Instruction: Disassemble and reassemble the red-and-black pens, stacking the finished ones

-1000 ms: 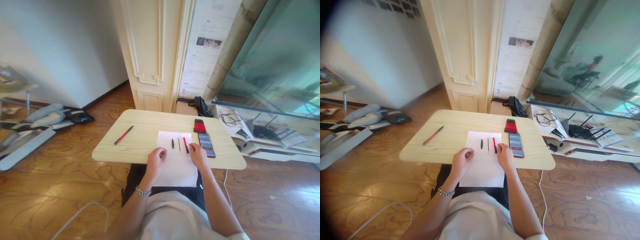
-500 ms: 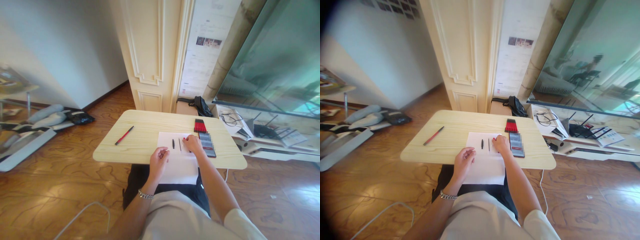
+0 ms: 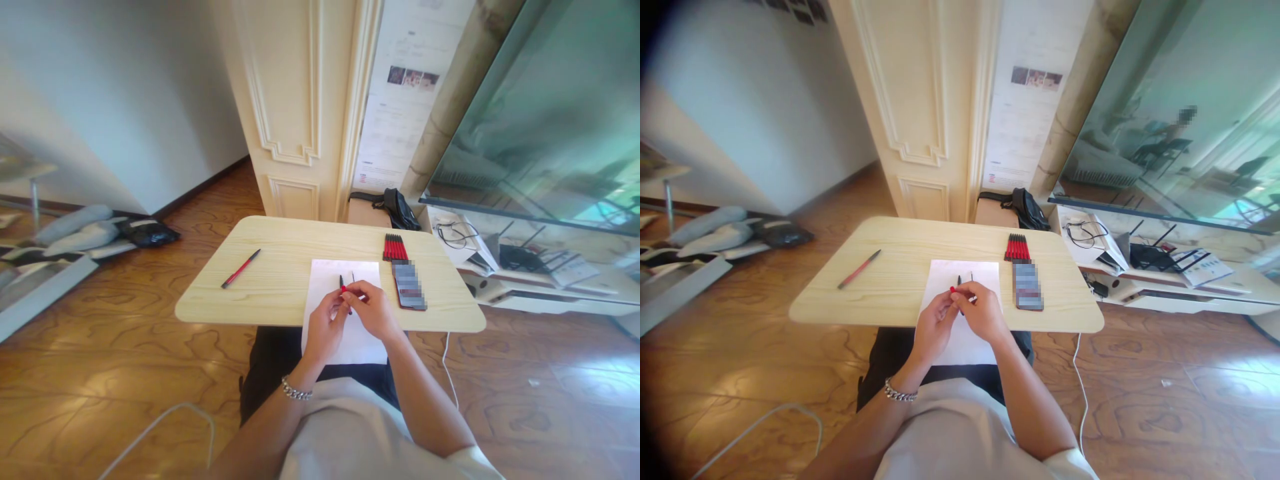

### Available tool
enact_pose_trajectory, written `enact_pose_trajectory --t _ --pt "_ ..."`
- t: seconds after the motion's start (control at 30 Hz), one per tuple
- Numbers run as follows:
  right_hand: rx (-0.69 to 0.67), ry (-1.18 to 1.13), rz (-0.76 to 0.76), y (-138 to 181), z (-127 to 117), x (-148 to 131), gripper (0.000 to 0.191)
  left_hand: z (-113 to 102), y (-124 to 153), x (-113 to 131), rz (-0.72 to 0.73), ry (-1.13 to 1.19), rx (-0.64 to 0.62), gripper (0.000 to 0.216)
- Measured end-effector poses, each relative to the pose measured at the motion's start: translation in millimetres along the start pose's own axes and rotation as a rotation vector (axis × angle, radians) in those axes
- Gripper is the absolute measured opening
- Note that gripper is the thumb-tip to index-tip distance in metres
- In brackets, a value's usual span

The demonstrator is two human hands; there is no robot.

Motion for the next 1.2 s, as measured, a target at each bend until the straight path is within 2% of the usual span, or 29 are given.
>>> enact_pose_trajectory --t 0.1,0.17,0.27,0.33,0.5,0.7,0.8,1.0,1.2 --pt "-0.019 -0.001 0.004 1.2 4.3 1.1 0.022 -2.9 0.8 -4.2 -0.009 -0.022 0.01 0.039" --pt "-0.002 0.059 -0.014 -4.2 -1.7 5.6 0.024 -5.3 1.1 -9.9 -0.029 -0.02 0.018 0.038" --pt "0.113 0.278 -0.025 -17.0 -21.1 19.4 0.023 -7.1 1.6 -18.2 -0.065 0.029 0.036 0.035" --pt "0.156 0.461 0.019 -25.4 -31.4 34.0 0.02 -6.4 1.7 -21.0 -0.077 0.07 0.032 0.032" --pt "0.072 0.672 0.103 -36.9 -31.0 65.6 0.022 -4.7 1.5 -22.3 -0.097 0.118 0.011 0.029" --pt "0.068 0.752 0.116 -39.8 -26.5 71.6 0.018 -5.6 1.4 -25.7 -0.099 0.126 0.014 0.028" --pt "0.101 0.616 0.085 -38.6 -28.7 65.4 0.015 -6.7 1.5 -27.2 -0.093 0.11 0.021 0.029" --pt "0.067 -0.046 0.072 -25.3 -23.3 42.3 0.024 -5.0 1.6 -25.8 -0.09 0.069 -0.001 0.033" --pt "0.046 -0.283 0.031 -13.0 -17.2 17.2 0.026 -4.0 2.9 -19.4 -0.052 -0.007 -0.005 0.032"
Point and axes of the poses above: each hand's wrist, its own y-axis away from the middle knuckle, its own z-axis out of the palm, x = y × z, the point moved 6 cm from there along -y, towards the middle knuckle
